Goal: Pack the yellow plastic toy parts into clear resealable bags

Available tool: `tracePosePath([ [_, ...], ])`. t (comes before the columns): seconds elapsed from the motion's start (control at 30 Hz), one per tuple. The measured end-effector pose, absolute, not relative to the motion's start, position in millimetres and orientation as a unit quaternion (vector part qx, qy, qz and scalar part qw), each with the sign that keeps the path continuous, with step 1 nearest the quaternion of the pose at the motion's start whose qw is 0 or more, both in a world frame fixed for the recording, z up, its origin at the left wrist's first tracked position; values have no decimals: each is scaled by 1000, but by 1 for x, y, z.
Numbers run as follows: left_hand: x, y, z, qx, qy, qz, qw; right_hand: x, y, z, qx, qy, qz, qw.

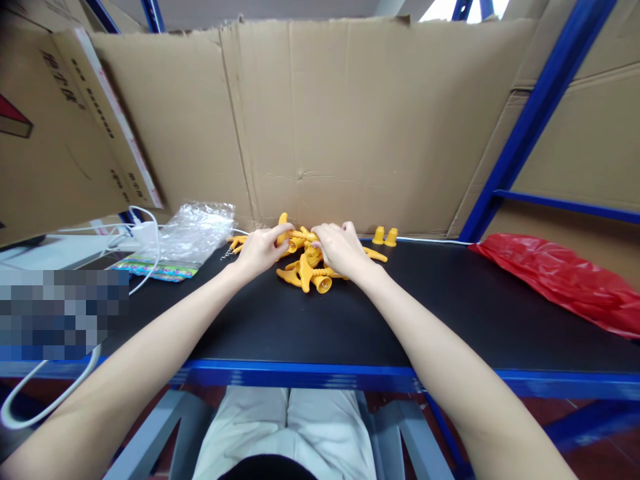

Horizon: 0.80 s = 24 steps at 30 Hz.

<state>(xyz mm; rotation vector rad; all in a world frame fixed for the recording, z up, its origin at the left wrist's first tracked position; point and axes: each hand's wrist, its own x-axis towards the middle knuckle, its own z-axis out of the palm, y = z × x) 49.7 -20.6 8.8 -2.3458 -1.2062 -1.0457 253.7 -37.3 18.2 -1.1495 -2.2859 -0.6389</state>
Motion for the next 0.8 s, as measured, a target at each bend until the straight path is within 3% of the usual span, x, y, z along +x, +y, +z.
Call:
tracePosePath([
  [0.23,54,-26,14,-800,-443,-392,98,253,-40,22,-413,-805,-336,261],
  [0.5,49,-21,8,-805,-471,-327,156,257,-29,10,-390,-841,-271,261],
  [0.8,50,-20,8,-806,-475,-324,143,255,-32,14,-401,-827,-298,259],
])
